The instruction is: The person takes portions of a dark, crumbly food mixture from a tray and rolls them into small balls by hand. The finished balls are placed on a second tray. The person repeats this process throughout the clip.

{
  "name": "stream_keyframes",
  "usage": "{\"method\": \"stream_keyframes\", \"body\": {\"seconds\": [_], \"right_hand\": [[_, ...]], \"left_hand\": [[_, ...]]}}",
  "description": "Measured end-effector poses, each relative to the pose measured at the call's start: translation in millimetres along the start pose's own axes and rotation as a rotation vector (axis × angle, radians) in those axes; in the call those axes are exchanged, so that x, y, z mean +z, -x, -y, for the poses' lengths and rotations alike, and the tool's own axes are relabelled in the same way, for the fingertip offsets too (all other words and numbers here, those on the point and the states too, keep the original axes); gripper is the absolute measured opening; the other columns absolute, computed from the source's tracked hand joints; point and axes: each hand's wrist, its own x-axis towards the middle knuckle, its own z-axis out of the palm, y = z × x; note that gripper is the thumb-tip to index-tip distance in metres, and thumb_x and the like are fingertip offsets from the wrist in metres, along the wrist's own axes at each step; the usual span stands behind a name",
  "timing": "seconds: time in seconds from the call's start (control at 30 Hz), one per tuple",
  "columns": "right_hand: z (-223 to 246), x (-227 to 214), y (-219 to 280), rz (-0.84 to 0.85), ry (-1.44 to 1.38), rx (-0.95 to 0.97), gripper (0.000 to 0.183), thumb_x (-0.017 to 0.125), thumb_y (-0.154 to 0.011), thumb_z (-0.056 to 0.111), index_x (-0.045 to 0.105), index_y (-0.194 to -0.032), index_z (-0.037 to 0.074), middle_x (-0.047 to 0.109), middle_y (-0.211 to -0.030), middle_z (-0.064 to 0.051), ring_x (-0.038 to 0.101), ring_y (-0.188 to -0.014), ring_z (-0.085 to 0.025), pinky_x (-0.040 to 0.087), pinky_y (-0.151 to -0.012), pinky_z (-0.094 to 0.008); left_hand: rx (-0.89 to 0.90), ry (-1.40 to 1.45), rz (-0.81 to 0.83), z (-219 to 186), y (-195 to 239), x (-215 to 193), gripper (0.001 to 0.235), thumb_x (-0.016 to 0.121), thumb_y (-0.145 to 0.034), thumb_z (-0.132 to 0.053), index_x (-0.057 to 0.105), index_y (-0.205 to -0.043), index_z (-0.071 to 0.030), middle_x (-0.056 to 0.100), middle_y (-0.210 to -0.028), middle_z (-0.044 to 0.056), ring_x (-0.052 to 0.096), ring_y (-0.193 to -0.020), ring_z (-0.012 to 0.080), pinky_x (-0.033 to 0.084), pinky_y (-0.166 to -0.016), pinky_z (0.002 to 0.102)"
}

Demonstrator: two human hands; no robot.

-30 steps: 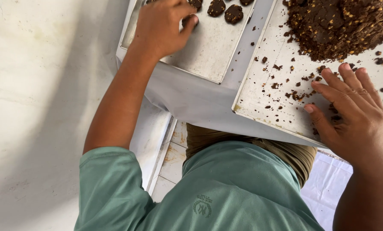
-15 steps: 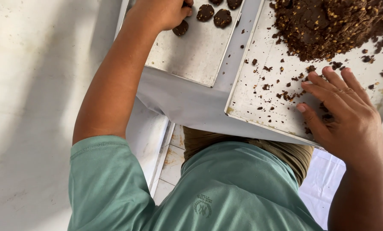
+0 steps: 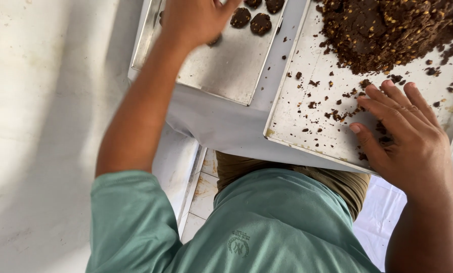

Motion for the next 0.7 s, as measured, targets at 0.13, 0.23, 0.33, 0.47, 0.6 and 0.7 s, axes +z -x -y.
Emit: {"method": "stream_keyframes", "body": {"seconds": [0.13, 0.23, 0.33, 0.47, 0.6, 0.7], "right_hand": [[-2.2, -0.4, -7.8, 0.017, 0.058, -0.007, 0.048, 0.072, -0.104, 0.013, 0.066, -0.143, -0.016, 0.063, -0.149, -0.038, 0.06, -0.143, -0.05, 0.045, -0.126, -0.06], [-6.0, -6.6, -21.3, 0.154, 0.173, 0.079, 0.066, 0.059, -0.105, 0.027, 0.045, -0.156, -0.012, 0.043, -0.161, -0.037, 0.045, -0.149, -0.05, 0.041, -0.122, -0.061], [-28.1, -7.3, -39.7, 0.346, 0.241, 0.318, 0.084, 0.043, -0.105, 0.047, 0.014, -0.168, -0.001, 0.006, -0.17, -0.023, 0.012, -0.156, -0.042, 0.02, -0.127, -0.059], [-56.3, -11.2, -73.1, 0.389, 0.186, 0.474, 0.081, 0.045, -0.107, 0.038, 0.008, -0.168, 0.0, -0.001, -0.17, -0.021, -0.001, -0.156, -0.038, 0.007, -0.126, -0.056], [-79.0, -5.7, -66.8, 0.34, 0.173, 0.414, 0.07, 0.052, -0.108, 0.019, 0.023, -0.163, -0.014, 0.02, -0.168, -0.031, 0.018, -0.153, -0.044, 0.017, -0.119, -0.056], [-106.9, 3.8, -42.5, 0.183, 0.233, 0.24, 0.059, 0.064, -0.113, 0.007, 0.046, -0.158, -0.026, 0.046, -0.158, -0.044, 0.038, -0.143, -0.054, 0.028, -0.114, -0.061]], "left_hand": [[0.285, 0.61, -0.137, -103.9, 65.1, -22.9, 0.027, 0.062, -0.104, -0.035, 0.068, -0.114, -0.011, 0.078, -0.11, 0.006, 0.07, -0.063, 0.0097, 0.05, -0.046, 0.021], [0.379, 0.837, -0.056, -149.7, 103.9, -1.6, 0.025, 0.072, -0.105, -0.026, 0.063, -0.127, -0.017, 0.078, -0.107, 0.001, 0.067, -0.069, 0.0069, 0.056, -0.061, 0.02], [0.378, 0.867, 0.062, -178.2, 122.9, 17.3, 0.04, 0.064, -0.109, -0.043, 0.052, -0.144, -0.028, 0.08, -0.11, -0.008, 0.069, -0.071, 0.0058, 0.056, -0.074, 0.023], [0.312, 0.805, 0.276, -204.7, 124.0, 32.3, 0.071, 0.053, -0.105, -0.06, 0.025, -0.163, -0.03, 0.077, -0.12, -0.012, 0.067, -0.068, 0.0073, 0.057, -0.076, 0.031], [0.311, 0.815, 0.256, -208.2, 123.6, 50.1, 0.071, 0.051, -0.108, -0.057, 0.018, -0.165, -0.03, 0.076, -0.123, -0.009, 0.065, -0.062, 0.012, 0.057, -0.085, 0.037], [0.309, 0.803, 0.29, -206.1, 121.4, 48.3, 0.073, 0.05, -0.106, -0.058, 0.019, -0.165, -0.028, 0.078, -0.121, -0.005, 0.066, -0.06, 0.0158, 0.059, -0.083, 0.04]]}}
